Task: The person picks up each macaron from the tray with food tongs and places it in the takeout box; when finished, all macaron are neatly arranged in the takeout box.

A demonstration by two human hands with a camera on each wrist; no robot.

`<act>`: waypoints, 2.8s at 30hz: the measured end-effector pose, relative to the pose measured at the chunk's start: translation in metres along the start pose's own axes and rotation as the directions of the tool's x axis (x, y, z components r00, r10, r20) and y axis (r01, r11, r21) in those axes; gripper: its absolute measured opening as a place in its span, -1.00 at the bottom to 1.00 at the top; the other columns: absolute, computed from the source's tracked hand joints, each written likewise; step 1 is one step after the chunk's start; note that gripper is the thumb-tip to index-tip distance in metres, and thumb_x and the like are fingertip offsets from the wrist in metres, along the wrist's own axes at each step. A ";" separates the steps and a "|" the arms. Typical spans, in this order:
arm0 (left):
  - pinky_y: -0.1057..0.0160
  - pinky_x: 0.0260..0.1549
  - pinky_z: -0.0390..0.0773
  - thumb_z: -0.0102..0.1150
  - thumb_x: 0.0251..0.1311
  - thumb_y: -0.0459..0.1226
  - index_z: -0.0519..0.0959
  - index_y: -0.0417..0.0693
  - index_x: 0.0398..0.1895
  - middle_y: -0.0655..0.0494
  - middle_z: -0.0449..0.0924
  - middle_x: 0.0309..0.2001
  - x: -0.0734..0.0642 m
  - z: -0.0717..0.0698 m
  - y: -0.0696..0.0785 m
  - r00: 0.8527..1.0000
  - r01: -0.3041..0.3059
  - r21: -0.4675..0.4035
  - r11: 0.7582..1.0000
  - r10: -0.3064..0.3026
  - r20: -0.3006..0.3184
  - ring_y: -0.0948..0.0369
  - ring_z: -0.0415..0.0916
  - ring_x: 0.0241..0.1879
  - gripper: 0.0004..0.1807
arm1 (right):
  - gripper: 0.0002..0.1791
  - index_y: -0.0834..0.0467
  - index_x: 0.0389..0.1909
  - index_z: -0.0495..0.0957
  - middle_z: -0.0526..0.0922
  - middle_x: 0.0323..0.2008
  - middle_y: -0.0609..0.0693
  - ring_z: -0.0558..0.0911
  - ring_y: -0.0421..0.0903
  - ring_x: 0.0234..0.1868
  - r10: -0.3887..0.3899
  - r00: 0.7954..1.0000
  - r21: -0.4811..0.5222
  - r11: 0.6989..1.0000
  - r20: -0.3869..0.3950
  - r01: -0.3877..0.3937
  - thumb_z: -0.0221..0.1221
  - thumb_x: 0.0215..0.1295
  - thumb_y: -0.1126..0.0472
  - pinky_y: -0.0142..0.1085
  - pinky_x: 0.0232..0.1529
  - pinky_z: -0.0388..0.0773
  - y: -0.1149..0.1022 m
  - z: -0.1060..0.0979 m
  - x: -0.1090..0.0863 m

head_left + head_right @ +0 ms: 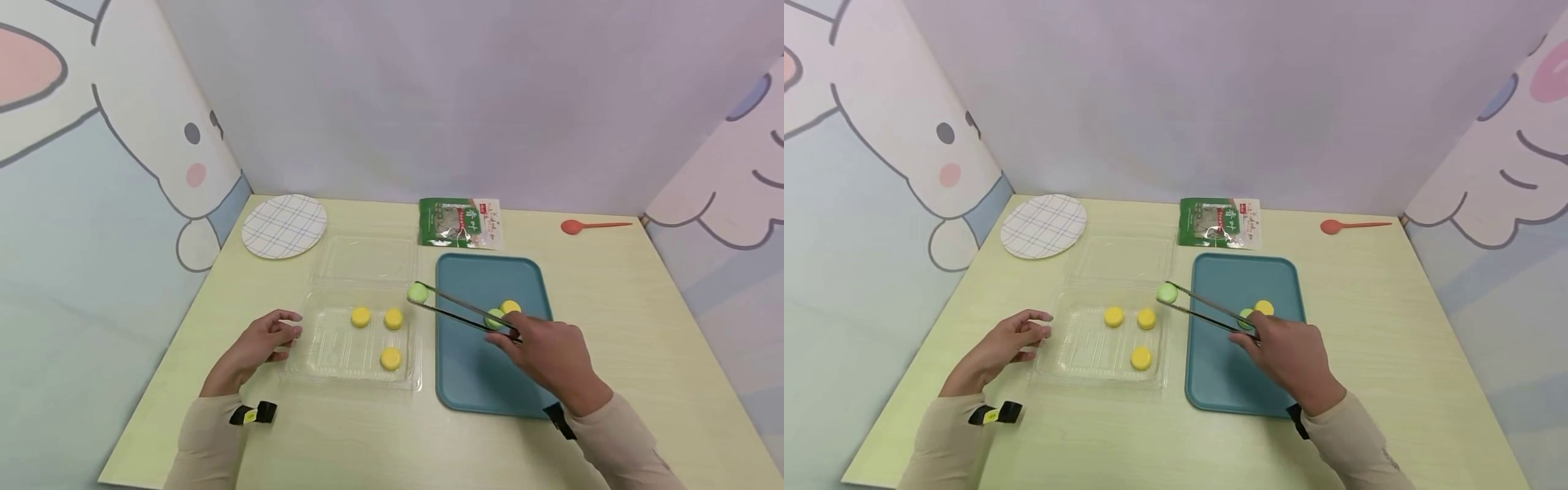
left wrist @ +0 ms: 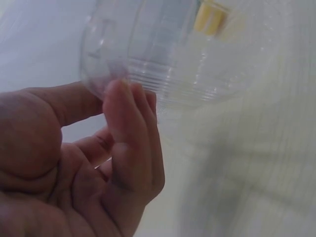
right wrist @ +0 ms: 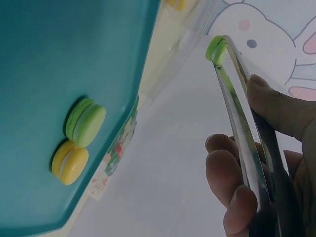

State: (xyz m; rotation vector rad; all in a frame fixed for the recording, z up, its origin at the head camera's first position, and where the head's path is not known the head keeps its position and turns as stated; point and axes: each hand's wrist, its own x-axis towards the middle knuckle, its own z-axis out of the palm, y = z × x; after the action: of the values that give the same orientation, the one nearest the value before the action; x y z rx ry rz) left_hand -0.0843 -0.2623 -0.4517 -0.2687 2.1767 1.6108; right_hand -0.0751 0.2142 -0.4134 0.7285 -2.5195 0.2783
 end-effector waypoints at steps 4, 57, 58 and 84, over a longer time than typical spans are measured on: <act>0.26 -0.34 0.59 0.11 0.47 -0.25 0.36 -0.28 0.28 -0.12 0.54 -0.16 0.000 0.000 -0.001 1.000 -0.002 -0.002 1.000 0.002 -0.001 0.11 0.50 -0.27 -0.56 | -0.18 0.08 -0.51 0.52 0.43 -0.72 -0.24 0.15 -0.39 -0.79 -0.026 1.000 0.021 0.999 0.004 0.025 -0.32 0.37 -0.54 -0.41 -0.78 0.07 -0.008 0.005 0.004; 0.26 -0.36 0.58 0.08 0.48 -0.26 0.35 -0.28 0.28 -0.11 0.55 -0.17 -0.001 0.000 0.001 1.000 0.005 -0.004 1.000 -0.005 0.006 0.11 0.50 -0.28 -0.58 | -0.49 0.01 -0.62 0.37 0.16 -0.77 -0.19 0.17 -0.26 -0.78 -0.187 0.887 0.066 0.982 0.422 0.175 0.38 0.16 -0.23 -0.32 -0.79 0.11 -0.081 0.025 0.048; 0.26 -0.36 0.58 0.09 0.47 -0.26 0.35 -0.28 0.28 -0.11 0.55 -0.17 -0.001 0.000 0.000 1.000 0.004 -0.004 1.000 -0.004 0.006 0.11 0.50 -0.29 -0.58 | -0.49 0.01 -0.62 0.37 0.16 -0.78 -0.19 0.17 -0.26 -0.78 -0.185 0.888 0.064 0.983 0.421 0.175 0.38 0.16 -0.23 -0.32 -0.79 0.11 -0.081 0.025 0.048; 0.25 -0.35 0.58 0.07 0.48 -0.27 0.36 -0.28 0.27 -0.11 0.54 -0.16 0.002 0.000 0.002 1.000 -0.007 -0.001 1.000 0.007 0.002 0.14 0.49 -0.30 -0.59 | -0.52 0.07 -0.37 0.57 0.29 -0.73 -0.23 0.23 -0.30 -0.76 -0.115 0.931 0.083 0.992 0.346 0.091 0.40 0.11 -0.26 -0.37 -0.80 0.13 -0.068 0.029 0.037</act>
State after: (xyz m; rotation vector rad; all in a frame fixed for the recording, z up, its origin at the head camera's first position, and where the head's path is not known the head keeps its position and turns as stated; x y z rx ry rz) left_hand -0.0869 -0.2619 -0.4509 -0.2599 2.1774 1.6147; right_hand -0.0768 0.1315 -0.4157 1.0120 -2.8036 0.2098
